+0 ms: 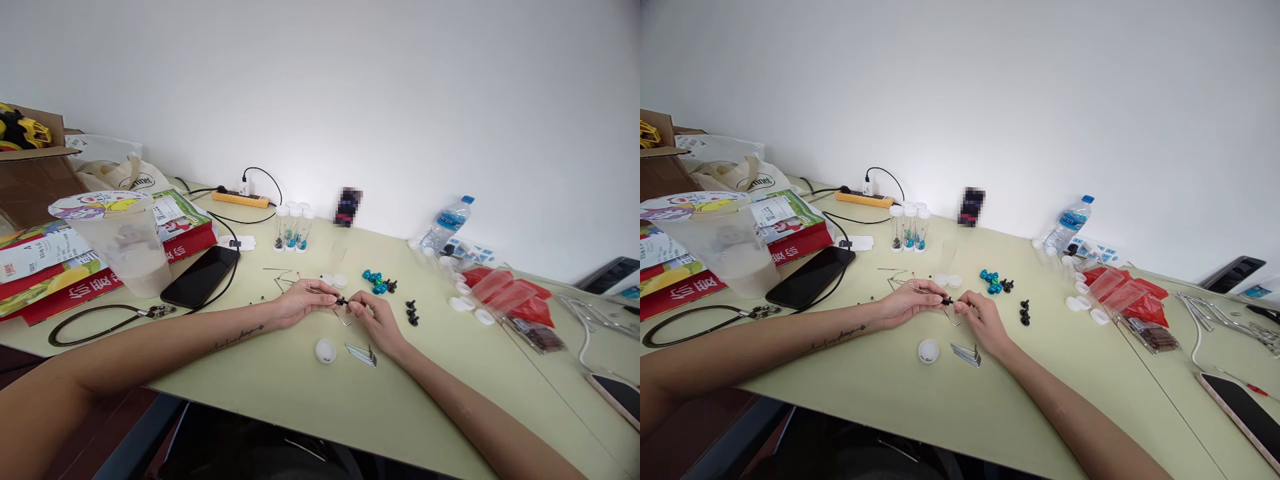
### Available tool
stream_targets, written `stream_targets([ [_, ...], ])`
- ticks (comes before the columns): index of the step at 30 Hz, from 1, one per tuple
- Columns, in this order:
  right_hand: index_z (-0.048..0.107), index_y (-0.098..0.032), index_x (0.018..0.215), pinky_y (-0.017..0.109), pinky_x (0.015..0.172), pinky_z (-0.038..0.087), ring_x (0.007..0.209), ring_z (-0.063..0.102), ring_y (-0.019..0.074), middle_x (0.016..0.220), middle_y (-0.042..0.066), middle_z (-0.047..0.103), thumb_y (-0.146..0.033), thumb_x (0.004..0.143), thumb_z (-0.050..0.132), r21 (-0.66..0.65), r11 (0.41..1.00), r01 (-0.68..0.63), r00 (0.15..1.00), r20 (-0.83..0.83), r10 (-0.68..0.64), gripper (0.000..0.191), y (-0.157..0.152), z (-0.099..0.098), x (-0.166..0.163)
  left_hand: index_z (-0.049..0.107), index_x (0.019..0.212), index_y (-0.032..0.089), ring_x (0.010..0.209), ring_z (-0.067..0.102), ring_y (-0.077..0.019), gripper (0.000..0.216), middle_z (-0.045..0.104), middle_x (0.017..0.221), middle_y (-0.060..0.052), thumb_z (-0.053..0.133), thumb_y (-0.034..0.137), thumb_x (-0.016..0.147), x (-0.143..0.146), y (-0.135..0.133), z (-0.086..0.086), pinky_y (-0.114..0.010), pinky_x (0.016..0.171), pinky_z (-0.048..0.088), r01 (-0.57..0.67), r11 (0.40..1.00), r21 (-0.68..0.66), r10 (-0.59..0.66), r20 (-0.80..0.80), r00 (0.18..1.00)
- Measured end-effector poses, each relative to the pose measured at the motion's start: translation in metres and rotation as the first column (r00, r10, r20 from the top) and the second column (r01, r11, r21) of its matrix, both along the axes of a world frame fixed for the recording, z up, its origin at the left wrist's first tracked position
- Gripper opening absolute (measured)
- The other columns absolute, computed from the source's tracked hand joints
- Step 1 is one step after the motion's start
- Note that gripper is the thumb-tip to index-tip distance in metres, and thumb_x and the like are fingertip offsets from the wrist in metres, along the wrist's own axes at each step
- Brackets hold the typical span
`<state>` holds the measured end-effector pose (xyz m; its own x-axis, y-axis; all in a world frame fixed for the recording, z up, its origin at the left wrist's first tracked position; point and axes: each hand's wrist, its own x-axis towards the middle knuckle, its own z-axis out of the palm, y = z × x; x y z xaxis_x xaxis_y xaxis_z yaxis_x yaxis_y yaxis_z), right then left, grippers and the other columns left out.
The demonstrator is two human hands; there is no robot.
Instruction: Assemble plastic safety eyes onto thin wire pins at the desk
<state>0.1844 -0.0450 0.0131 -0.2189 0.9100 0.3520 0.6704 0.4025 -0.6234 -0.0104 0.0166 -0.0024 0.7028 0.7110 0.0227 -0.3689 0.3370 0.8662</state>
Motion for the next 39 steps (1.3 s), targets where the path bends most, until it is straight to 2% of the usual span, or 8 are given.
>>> stream_targets([
  [5, 0.053, -0.022, 0.092, 0.029, 0.068, 0.040, 0.069, 0.051, 0.0152, 0.085, 0.002, 0.059, -0.035, 0.083, 0.054, 0.082, 0.996, 0.029, 0.999, -0.042, -0.026, 0.016, -0.0004, 0.0003, -0.0010, 0.066, 0.085, 0.010, 0.084, 0.065, -0.0187, 0.028, 0.067, 0.093, -0.008, 0.077, 0.019, 0.060, 0.0002, 0.0002, -0.0010, -0.036, 0.094, 0.042, -0.024, 1.000, -0.008, 0.024, 0.004, 1.000],
  [10, 0.055, -0.020, 0.076, 0.028, 0.061, 0.039, 0.064, 0.049, 0.0149, 0.070, 0.001, 0.057, -0.039, 0.089, 0.042, -0.009, 1.000, 0.014, 1.000, 0.008, -0.014, 0.026, -0.0005, 0.0004, -0.0009, 0.066, 0.086, 0.010, 0.083, 0.065, -0.0180, 0.029, 0.066, 0.094, -0.009, 0.077, 0.019, 0.060, -0.0001, 0.0002, -0.0005, -0.036, 0.093, 0.042, 0.000, 1.000, 0.000, 0.000, -0.007, 1.000],
  [15, 0.054, -0.021, 0.088, 0.029, 0.064, 0.040, 0.067, 0.049, 0.0154, 0.077, 0.001, 0.058, -0.038, 0.082, 0.055, 0.071, 0.996, 0.055, 0.998, -0.027, -0.053, 0.018, -0.0008, 0.0012, -0.0016, 0.066, 0.086, 0.010, 0.083, 0.065, -0.0178, 0.030, 0.067, 0.094, -0.009, 0.077, 0.019, 0.060, -0.0003, 0.0002, 0.0001, -0.035, 0.093, 0.042, -0.016, 1.000, -0.004, 0.016, -0.008, 1.000],
  [19, 0.056, -0.020, 0.074, 0.027, 0.058, 0.039, 0.061, 0.048, 0.0146, 0.068, 0.001, 0.058, -0.040, 0.088, 0.043, -0.002, 1.000, 0.025, 1.000, 0.019, -0.025, 0.027, -0.0007, 0.0007, -0.0012, 0.066, 0.086, 0.010, 0.082, 0.065, -0.0177, 0.030, 0.067, 0.095, -0.009, 0.077, 0.020, 0.060, 0.0001, 0.0005, -0.0006, -0.035, 0.092, 0.043, 0.000, 1.000, -0.002, 0.000, -0.020, 1.000],
  [24, 0.053, -0.022, 0.089, 0.030, 0.065, 0.041, 0.067, 0.050, 0.0157, 0.080, 0.002, 0.059, -0.039, 0.081, 0.056, 0.090, 0.995, 0.050, 0.998, -0.033, -0.047, 0.019, 0.0003, -0.0019, -0.0005, 0.066, 0.085, 0.011, 0.083, 0.065, -0.0178, 0.030, 0.067, 0.094, -0.009, 0.077, 0.020, 0.059, 0.0002, 0.0007, -0.0011, -0.036, 0.093, 0.042, -0.019, 1.000, -0.004, 0.019, -0.007, 1.000],
  [30, 0.054, -0.021, 0.074, 0.028, 0.057, 0.036, 0.061, 0.046, 0.0145, 0.068, 0.001, 0.057, -0.041, 0.088, 0.042, -0.020, 1.000, 0.017, 0.999, 0.045, -0.016, 0.028, -0.0007, -0.0007, 0.0007, 0.066, 0.086, 0.010, 0.082, 0.064, -0.0176, 0.029, 0.066, 0.094, -0.009, 0.076, 0.020, 0.060, -0.0003, -0.0003, 0.0008, -0.036, 0.093, 0.042, 0.008, 1.000, 0.011, -0.008, -0.022, 1.000],
  [36, 0.052, -0.022, 0.089, 0.031, 0.063, 0.040, 0.066, 0.050, 0.0162, 0.085, 0.004, 0.060, -0.039, 0.082, 0.055, 0.100, 0.994, 0.043, 0.999, -0.015, -0.042, 0.018, 0.0004, -0.0046, 0.0002, 0.067, 0.086, 0.010, 0.082, 0.064, -0.0181, 0.031, 0.067, 0.091, -0.009, 0.077, 0.020, 0.059, 0.0004, 0.0006, -0.0002, -0.036, 0.092, 0.043, -0.012, 1.000, 0.005, 0.012, -0.030, 0.999],
  [39, 0.055, -0.022, 0.079, 0.029, 0.061, 0.039, 0.065, 0.051, 0.0162, 0.075, 0.002, 0.060, -0.040, 0.085, 0.049, 0.056, 0.998, 0.036, 0.999, 0.024, -0.037, 0.020, -0.0001, -0.0036, 0.0007, 0.067, 0.085, 0.010, 0.081, 0.065, -0.0171, 0.030, 0.067, 0.091, -0.009, 0.077, 0.021, 0.059, 0.0005, 0.0001, 0.0003, -0.036, 0.092, 0.043, 0.007, 1.000, 0.005, -0.007, -0.023, 1.000],
])
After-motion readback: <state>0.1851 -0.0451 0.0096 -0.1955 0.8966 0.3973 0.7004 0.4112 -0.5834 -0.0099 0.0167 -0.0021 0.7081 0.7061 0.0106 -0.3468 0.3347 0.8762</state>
